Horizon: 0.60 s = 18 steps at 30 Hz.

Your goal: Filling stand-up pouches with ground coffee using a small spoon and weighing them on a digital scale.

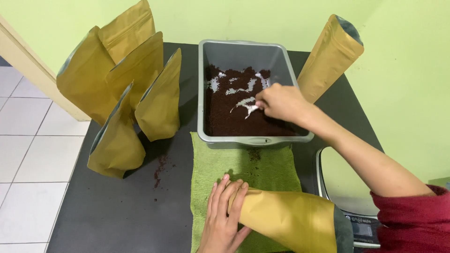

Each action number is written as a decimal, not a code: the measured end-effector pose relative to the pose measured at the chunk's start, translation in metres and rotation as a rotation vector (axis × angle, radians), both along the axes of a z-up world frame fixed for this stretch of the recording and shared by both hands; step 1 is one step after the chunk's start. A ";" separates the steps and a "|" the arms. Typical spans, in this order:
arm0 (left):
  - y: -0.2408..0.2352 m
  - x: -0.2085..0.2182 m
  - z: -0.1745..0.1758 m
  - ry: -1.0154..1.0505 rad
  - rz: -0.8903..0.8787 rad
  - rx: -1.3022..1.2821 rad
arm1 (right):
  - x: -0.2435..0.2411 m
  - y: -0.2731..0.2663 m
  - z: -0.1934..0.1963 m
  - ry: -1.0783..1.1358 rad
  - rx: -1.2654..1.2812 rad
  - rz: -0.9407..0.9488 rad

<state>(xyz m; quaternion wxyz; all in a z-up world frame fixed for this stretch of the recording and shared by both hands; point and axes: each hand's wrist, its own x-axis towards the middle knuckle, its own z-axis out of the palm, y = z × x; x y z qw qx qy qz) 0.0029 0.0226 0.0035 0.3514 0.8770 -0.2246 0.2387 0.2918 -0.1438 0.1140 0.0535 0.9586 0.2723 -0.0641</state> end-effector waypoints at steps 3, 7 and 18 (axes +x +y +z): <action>0.001 0.000 0.001 0.003 0.005 -0.001 | 0.015 0.003 -0.032 0.069 -0.030 -0.036; 0.002 0.000 0.001 0.018 -0.017 -0.026 | 0.027 0.010 -0.026 -0.063 -0.207 -0.057; 0.001 0.000 0.002 0.028 -0.018 -0.023 | 0.020 0.028 -0.041 -0.059 0.035 0.106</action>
